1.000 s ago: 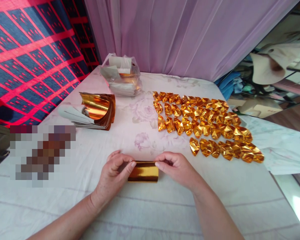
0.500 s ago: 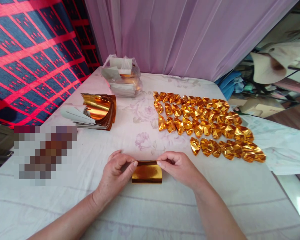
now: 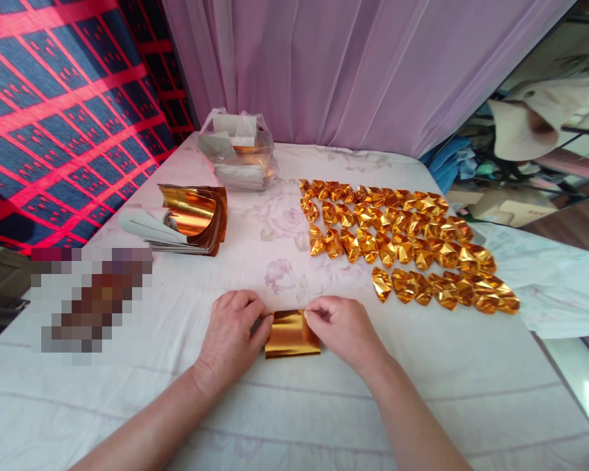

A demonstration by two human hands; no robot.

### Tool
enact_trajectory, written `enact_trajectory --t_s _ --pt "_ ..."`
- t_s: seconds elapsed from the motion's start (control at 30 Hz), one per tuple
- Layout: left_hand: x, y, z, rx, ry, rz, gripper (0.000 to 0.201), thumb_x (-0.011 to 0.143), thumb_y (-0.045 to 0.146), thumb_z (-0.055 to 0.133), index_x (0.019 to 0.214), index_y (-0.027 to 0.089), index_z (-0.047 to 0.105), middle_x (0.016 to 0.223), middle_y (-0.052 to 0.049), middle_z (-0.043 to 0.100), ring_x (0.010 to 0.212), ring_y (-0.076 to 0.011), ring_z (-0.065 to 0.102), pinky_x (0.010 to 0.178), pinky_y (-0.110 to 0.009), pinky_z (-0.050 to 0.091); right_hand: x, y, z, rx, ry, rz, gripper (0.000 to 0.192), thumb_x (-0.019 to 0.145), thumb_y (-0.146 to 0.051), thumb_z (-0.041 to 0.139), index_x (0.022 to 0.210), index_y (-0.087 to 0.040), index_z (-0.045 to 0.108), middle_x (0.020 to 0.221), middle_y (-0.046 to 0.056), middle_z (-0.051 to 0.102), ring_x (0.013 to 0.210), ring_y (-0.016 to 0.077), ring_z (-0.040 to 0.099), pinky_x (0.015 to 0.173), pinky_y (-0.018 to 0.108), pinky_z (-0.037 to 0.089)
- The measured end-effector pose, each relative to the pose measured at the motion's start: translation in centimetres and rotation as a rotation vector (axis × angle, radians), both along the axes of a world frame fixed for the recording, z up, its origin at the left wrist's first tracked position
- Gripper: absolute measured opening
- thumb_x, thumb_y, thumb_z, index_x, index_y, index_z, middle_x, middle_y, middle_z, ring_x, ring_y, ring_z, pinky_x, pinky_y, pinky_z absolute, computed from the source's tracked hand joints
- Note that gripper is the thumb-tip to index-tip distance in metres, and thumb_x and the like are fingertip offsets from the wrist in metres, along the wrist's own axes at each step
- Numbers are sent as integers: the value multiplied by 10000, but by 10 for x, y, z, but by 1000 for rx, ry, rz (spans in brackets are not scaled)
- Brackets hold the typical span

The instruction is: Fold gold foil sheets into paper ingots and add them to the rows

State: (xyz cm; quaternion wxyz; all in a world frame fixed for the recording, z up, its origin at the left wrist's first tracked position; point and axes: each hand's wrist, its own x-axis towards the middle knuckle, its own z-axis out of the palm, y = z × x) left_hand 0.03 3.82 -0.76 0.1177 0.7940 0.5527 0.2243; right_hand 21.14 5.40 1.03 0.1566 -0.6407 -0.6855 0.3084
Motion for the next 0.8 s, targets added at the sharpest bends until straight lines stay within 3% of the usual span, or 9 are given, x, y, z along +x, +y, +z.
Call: enact_trajectory --t_s 0.37,0.5,0.8 --pt "3 0 -3 0 70 63 104 873 252 599 789 201 563 916 -44 630 881 -236 557 808 -396 414 -10 -2 3 20 -229 -28 143 797 -212 598 719 -245 714 722 -22 734 661 145 629 615 248 359" --pt "2 0 -4 6 24 45 33 876 227 604 884 212 632 958 -40 634 908 -238 565 824 -403 411 -13 -2 3 32 -285 -37 134 804 -222 598 726 -247 704 739 -23 736 667 144 622 613 257 332" --pt "-2 0 -7 39 -18 -20 169 913 255 590 937 300 751 979 -33 648 907 -224 568 826 -406 408 -11 -2 3 6 -330 -45 146 818 -250 577 722 -247 687 734 -19 731 667 155 617 603 272 302"
